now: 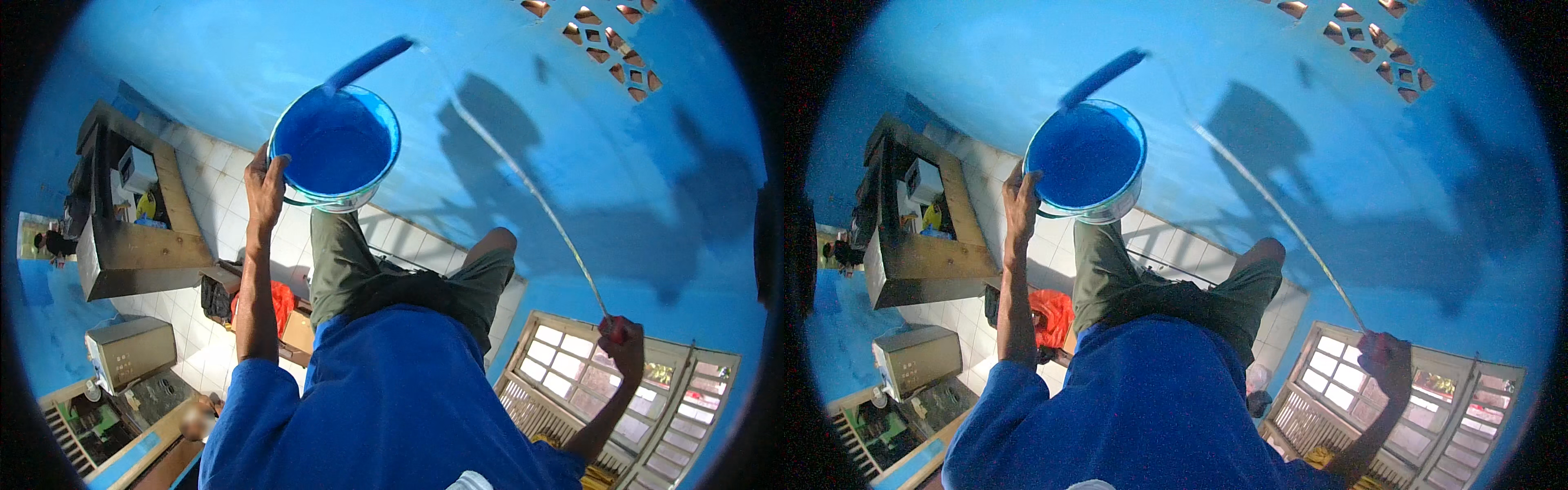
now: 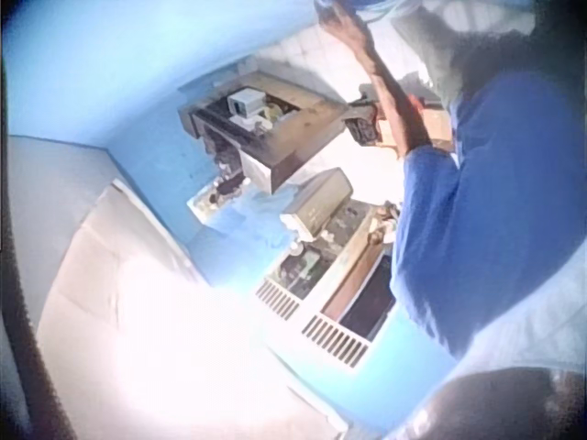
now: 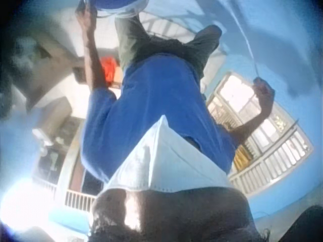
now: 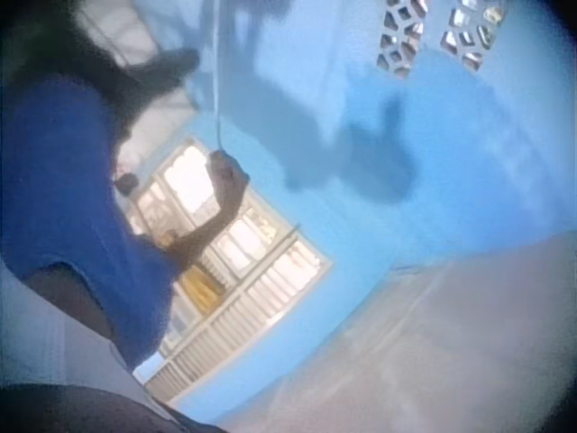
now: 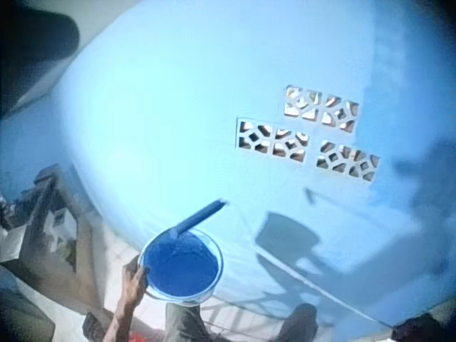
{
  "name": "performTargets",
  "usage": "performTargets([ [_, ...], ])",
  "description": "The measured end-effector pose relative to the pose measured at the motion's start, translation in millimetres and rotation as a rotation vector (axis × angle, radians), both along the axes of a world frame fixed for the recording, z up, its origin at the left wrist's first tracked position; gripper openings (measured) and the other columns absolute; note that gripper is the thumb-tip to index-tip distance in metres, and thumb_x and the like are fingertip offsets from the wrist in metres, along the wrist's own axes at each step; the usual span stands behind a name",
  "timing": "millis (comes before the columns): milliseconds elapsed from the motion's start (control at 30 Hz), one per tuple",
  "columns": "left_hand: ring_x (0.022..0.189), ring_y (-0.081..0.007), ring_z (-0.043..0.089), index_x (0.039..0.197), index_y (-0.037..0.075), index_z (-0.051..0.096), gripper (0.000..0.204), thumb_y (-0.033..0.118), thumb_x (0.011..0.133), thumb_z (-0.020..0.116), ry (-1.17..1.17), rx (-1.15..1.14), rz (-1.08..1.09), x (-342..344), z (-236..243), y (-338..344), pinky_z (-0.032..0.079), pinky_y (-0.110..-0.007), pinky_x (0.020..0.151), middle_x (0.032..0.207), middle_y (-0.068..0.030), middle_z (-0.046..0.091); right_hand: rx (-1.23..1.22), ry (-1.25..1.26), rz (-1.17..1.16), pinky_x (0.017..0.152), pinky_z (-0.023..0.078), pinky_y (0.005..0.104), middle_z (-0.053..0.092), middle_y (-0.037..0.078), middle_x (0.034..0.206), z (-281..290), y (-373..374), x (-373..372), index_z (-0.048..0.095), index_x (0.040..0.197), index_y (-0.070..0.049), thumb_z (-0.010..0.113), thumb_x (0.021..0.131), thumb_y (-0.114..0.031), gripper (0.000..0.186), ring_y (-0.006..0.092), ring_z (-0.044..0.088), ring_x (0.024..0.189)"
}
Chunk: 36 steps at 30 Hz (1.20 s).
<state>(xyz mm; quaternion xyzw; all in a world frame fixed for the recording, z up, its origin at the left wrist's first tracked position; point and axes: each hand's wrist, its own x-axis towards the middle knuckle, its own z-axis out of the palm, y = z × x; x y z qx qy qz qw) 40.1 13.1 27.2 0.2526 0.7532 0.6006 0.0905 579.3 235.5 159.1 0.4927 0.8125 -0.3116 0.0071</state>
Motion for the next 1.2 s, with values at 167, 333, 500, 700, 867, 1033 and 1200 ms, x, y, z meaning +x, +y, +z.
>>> performTargets([
  [167, 0.062, -0.0138, 0.047, 0.109, -0.009, 0.051, 0.051, 0.03, 0.076, 0.05, -0.006, 0.003, -0.037, -2, 0, 1, 0.041, -0.028, 0.056, 0.074, -0.0111, 0.056, 0.101, -0.128, -0.001, 0.069, 0.038, 0.0349, 0.052, 0.008, 0.072, 57, 1, -31, 0.061, 0.089, -0.005, 0.076, 0.048, -0.018, 0.045, 0.0234, 0.042, 0.073],
  [333, 0.071, -0.0175, 0.053, 0.112, -0.009, 0.049, 0.052, 0.03, 0.077, 0.05, 0.013, 0.006, -0.065, -1, 2, 0, 0.044, -0.031, 0.064, 0.079, -0.0142, 0.059, 0.069, -0.215, 0.09, 0.068, 0.038, 0.035, 0.053, 0.009, 0.074, 103, 5, -97, 0.058, 0.087, -0.004, 0.074, 0.054, -0.024, 0.041, 0.0246, 0.042, 0.071],
  [500, 0.074, -0.0201, 0.055, 0.114, -0.009, 0.048, 0.053, 0.029, 0.077, 0.05, -0.028, 0.032, -0.086, -1, 4, 0, 0.045, -0.034, 0.068, 0.081, -0.0166, 0.059, 0.414, -0.558, 0.392, 0.07, 0.039, 0.0375, 0.053, 0.012, 0.073, 127, 3, -160, 0.055, 0.089, -0.004, 0.069, 0.066, -0.033, 0.04, 0.0283, 0.046, 0.071],
  [700, 0.074, -0.0208, 0.055, 0.114, -0.007, 0.049, 0.051, 0.027, 0.076, 0.049, 0.027, 0.024, -0.078, 0, 6, 0, 0.045, -0.034, 0.069, 0.084, -0.0178, 0.06, 0.372, -0.647, 0.514, 0.067, 0.038, 0.0378, 0.05, 0.014, 0.069, 130, 7, -222, 0.054, 0.083, -0.004, 0.064, 0.07, -0.038, 0.038, 0.0296, 0.046, 0.071],
  [867, 0.075, -0.0231, 0.057, 0.114, -0.007, 0.049, 0.052, 0.028, 0.076, 0.049, 0.018, -0.015, -0.09, 0, 11, -1, 0.046, -0.036, 0.069, 0.085, -0.0204, 0.06, 0.452, -0.552, 0.497, 0.067, 0.037, 0.0384, 0.053, 0.016, 0.07, 127, -9, -242, 0.054, 0.08, -0.002, 0.062, 0.072, -0.036, 0.036, 0.0299, 0.047, 0.07],
  [1033, 0.074, -0.0253, 0.059, 0.115, -0.008, 0.048, 0.053, 0.028, 0.077, 0.049, 0.016, 0.009, -0.072, -1, 3, -1, 0.047, -0.037, 0.069, 0.086, -0.0221, 0.06, 0.376, -0.608, 0.497, 0.067, 0.038, 0.0386, 0.054, 0.017, 0.071, 133, -13, -259, 0.054, 0.081, -0.002, 0.062, 0.072, -0.036, 0.036, 0.0305, 0.048, 0.071],
  [1200, 0.075, -0.0235, 0.058, 0.113, -0.009, 0.048, 0.052, 0.028, 0.077, 0.049, 0.026, 0.0, -0.06, -2, 2, 0, 0.047, -0.035, 0.068, 0.085, -0.021, 0.06, 0.525, -0.565, 0.523, 0.063, 0.038, 0.04, 0.053, 0.017, 0.068, 115, -9, -235, 0.054, 0.081, -0.004, 0.063, 0.072, -0.037, 0.035, 0.0321, 0.051, 0.069],
])
